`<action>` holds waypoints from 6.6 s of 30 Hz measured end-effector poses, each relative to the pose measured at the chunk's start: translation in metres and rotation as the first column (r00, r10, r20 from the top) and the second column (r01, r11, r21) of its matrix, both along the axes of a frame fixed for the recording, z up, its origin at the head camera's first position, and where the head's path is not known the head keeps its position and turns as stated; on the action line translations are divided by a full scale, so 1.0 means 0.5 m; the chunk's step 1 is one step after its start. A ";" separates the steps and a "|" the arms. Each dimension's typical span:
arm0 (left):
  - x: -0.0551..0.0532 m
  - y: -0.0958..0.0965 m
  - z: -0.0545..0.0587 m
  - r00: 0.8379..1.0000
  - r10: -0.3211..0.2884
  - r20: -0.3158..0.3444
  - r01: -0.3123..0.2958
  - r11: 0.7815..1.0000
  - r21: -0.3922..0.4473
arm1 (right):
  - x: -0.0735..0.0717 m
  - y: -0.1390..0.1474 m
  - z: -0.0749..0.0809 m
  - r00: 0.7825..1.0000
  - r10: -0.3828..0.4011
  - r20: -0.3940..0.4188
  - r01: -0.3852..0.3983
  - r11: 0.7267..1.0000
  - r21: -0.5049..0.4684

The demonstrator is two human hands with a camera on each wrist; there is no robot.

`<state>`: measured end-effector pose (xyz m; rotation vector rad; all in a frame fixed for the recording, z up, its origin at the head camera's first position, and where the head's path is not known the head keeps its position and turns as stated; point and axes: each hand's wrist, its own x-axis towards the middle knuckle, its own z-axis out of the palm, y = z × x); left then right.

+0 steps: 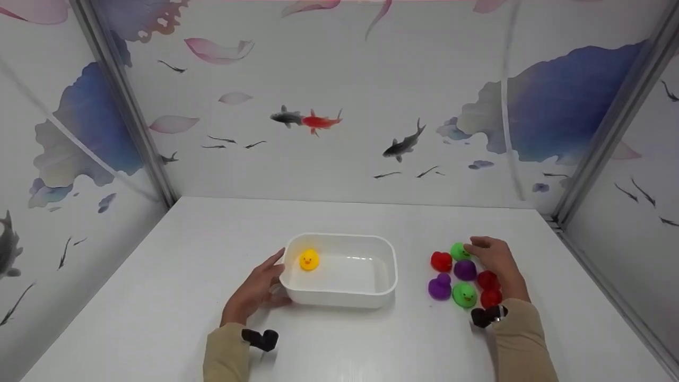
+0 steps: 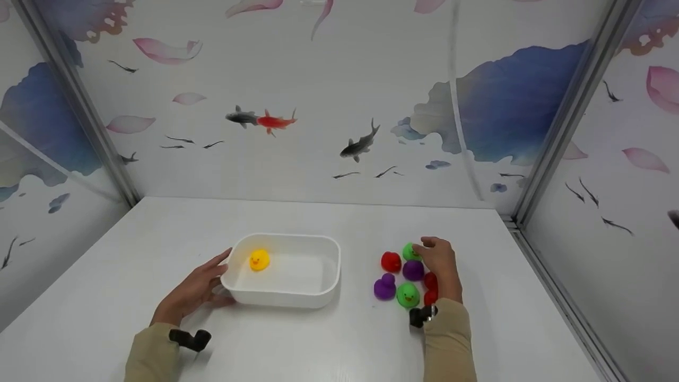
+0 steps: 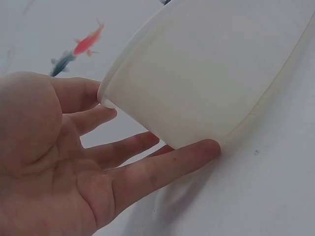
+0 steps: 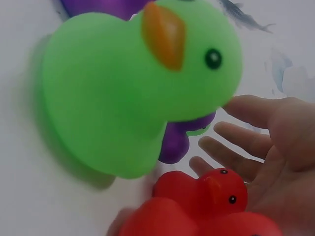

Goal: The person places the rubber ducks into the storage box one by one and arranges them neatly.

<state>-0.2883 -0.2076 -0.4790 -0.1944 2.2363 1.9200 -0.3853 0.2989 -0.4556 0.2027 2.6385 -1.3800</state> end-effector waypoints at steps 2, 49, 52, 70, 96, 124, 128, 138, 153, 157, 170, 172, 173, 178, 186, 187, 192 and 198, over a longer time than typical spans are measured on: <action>-0.001 -0.001 0.002 1.000 0.001 -0.002 -0.001 1.000 0.000 | -0.005 0.000 0.002 1.000 0.000 0.021 0.000 1.000 -0.005; 0.004 -0.005 0.000 1.000 -0.011 -0.006 0.011 1.000 -0.004 | 0.044 -0.088 0.089 0.991 0.002 -0.136 -0.024 0.986 -0.162; 0.003 -0.004 -0.001 1.000 -0.021 -0.007 0.021 1.000 0.012 | 0.043 -0.105 0.094 0.988 0.010 -0.154 -0.039 0.982 -0.185; 0.002 -0.008 -0.002 1.000 -0.015 0.002 0.015 0.999 0.045 | 0.044 -0.220 0.107 0.988 0.077 -0.132 -0.100 0.980 -0.173; 0.000 -0.012 0.006 0.999 -0.026 -0.021 0.026 0.999 0.028 | 0.071 -0.401 0.116 0.947 0.279 -0.156 -0.311 0.919 -0.244; -0.002 -0.012 0.000 0.999 -0.026 -0.041 0.027 1.000 0.010 | 0.019 -0.534 0.096 0.957 0.291 0.019 -0.279 0.931 -0.234; -0.001 -0.011 0.003 0.999 -0.024 -0.037 0.024 1.000 0.006 | 0.012 -0.542 0.084 0.962 0.271 0.040 -0.255 0.941 -0.222; 0.002 -0.009 0.005 1.000 -0.012 -0.011 0.012 1.000 -0.003 | 0.013 -0.554 0.057 0.962 0.267 0.066 -0.250 0.948 -0.195; 0.007 -0.008 0.002 1.000 -0.008 -0.022 0.008 1.000 -0.008 | 0.024 -0.564 0.026 0.972 0.221 0.084 -0.213 0.972 -0.101; 0.005 -0.005 0.003 1.000 -0.012 -0.024 0.012 1.000 -0.007 | 0.024 -0.565 0.021 0.976 0.209 0.066 -0.203 0.976 -0.084; 0.005 -0.006 0.003 0.999 -0.029 -0.033 0.030 0.999 0.020 | 0.031 -0.541 0.046 0.965 0.260 0.023 -0.253 0.954 -0.163; 0.004 -0.007 0.000 0.999 -0.032 -0.034 0.033 0.999 0.022 | 0.036 -0.530 0.054 0.961 0.276 0.001 -0.271 0.945 -0.181; 0.003 -0.008 -0.001 0.999 -0.031 -0.036 0.032 0.999 0.024 | 0.040 -0.524 0.060 0.960 0.279 -0.007 -0.275 0.944 -0.184; -0.002 -0.011 -0.002 0.999 -0.024 -0.038 0.025 0.999 0.028 | 0.063 -0.489 0.094 0.955 0.293 -0.054 -0.297 0.932 -0.205; 0.004 -0.015 -0.005 0.999 -0.017 -0.037 0.017 1.000 -0.004 | 0.105 -0.422 0.124 0.934 0.331 -0.138 -0.354 0.909 -0.218; 0.004 -0.015 -0.005 0.999 -0.016 -0.037 0.016 1.000 -0.006 | 0.109 -0.412 0.128 0.930 0.333 -0.152 -0.360 0.909 -0.208; 0.001 -0.012 -0.003 0.999 -0.013 -0.036 0.012 1.000 -0.017 | 0.124 -0.354 0.144 0.923 0.324 -0.207 -0.362 0.914 -0.181; 0.000 -0.007 0.000 0.999 -0.013 -0.033 0.012 1.000 -0.003 | 0.127 -0.288 0.154 0.934 0.287 -0.212 -0.323 0.932 -0.163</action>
